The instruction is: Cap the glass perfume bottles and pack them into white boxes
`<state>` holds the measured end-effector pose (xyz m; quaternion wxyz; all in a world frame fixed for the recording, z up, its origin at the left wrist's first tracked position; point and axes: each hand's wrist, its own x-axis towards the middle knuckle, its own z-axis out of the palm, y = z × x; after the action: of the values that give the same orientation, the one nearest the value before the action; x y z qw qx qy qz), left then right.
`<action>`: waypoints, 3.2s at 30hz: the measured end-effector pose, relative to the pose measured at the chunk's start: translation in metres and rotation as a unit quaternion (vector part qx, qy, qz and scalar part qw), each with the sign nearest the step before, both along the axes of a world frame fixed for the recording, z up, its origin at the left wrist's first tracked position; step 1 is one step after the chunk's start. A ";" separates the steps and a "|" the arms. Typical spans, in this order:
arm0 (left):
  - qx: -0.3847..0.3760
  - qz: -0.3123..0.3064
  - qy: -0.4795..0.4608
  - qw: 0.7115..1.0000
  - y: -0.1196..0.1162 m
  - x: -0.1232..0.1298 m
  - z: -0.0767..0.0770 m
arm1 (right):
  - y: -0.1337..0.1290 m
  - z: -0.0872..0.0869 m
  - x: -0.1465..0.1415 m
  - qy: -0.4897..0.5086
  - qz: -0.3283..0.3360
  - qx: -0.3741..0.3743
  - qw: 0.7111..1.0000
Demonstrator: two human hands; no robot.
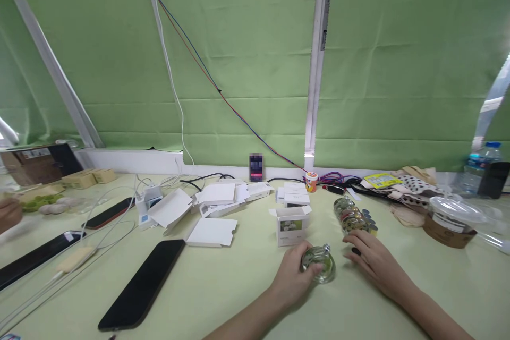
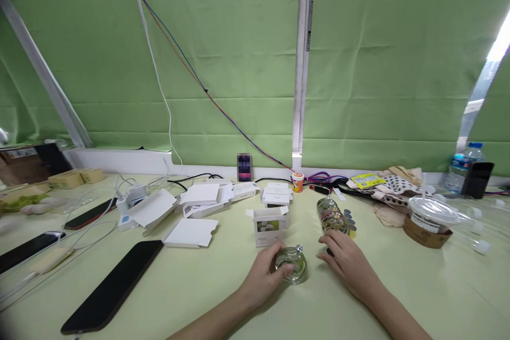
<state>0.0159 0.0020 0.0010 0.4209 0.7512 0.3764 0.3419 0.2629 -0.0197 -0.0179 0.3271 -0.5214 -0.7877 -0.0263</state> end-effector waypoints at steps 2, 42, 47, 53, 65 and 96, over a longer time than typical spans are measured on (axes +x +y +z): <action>0.031 0.003 0.012 0.999 -0.005 0.000 0.003 | -0.007 0.003 -0.015 0.050 -0.012 0.019 0.999; -0.036 0.033 -0.014 0.999 -0.001 0.003 0.001 | 0.000 0.005 0.000 0.172 0.018 -0.199 0.965; -0.038 0.035 -0.018 0.999 -0.002 0.003 0.001 | 0.003 0.008 0.011 0.134 0.027 -0.218 0.966; -0.038 0.039 -0.010 0.998 -0.001 0.003 -0.001 | 0.002 0.010 0.013 -0.016 0.055 -0.151 0.987; -0.019 0.059 -0.039 0.997 -0.005 0.000 0.001 | 0.014 -0.006 0.035 -0.073 -0.015 -0.043 0.996; 0.045 0.001 -0.019 0.999 -0.016 0.005 0.003 | -0.011 0.006 -0.039 0.653 0.106 -0.330 0.673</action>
<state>0.0212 -0.0140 0.0036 0.3937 0.7624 0.3532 0.3728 0.2236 -0.0311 -0.0116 0.5654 -0.3925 -0.3808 0.6174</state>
